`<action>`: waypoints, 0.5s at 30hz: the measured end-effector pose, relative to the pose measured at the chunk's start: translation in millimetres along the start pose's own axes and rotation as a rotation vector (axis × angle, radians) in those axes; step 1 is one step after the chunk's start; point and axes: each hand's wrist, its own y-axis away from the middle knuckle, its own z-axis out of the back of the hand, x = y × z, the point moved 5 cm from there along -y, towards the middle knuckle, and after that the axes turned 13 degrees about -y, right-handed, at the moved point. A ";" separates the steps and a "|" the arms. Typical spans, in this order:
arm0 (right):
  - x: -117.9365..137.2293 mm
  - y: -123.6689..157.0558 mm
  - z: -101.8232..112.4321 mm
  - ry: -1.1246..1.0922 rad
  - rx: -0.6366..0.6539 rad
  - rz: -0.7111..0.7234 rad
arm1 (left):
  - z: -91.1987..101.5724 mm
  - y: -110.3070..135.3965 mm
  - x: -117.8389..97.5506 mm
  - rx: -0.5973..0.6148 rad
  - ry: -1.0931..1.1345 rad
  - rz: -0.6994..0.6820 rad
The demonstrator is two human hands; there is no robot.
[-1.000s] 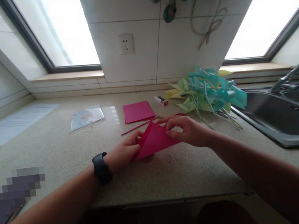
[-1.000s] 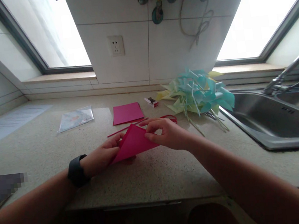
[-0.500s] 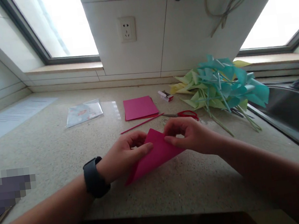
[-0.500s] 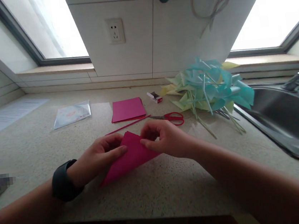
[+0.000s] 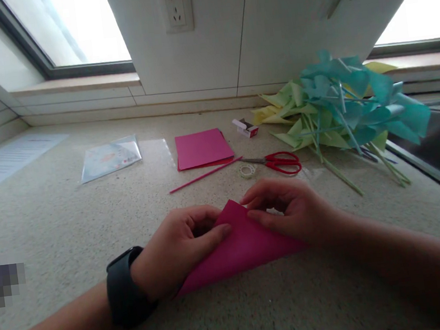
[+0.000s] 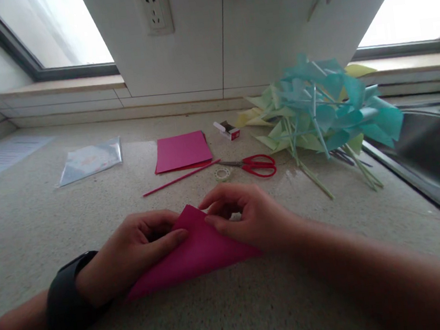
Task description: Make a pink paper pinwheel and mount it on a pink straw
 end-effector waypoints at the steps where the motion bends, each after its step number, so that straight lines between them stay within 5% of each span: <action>1: -0.7 0.9 -0.4 -0.004 -0.009 -0.004 | 0.8 0.0 0.7 -0.019 0.014 -0.005; 7: 0.5 5.2 -1.5 -0.016 -0.055 -0.016 | 11.7 2.8 5.7 -0.238 0.033 -0.009; 15: 1.8 7.9 -2.6 -0.021 -0.060 0.024 | 9.7 5.6 2.5 -0.247 0.068 -0.063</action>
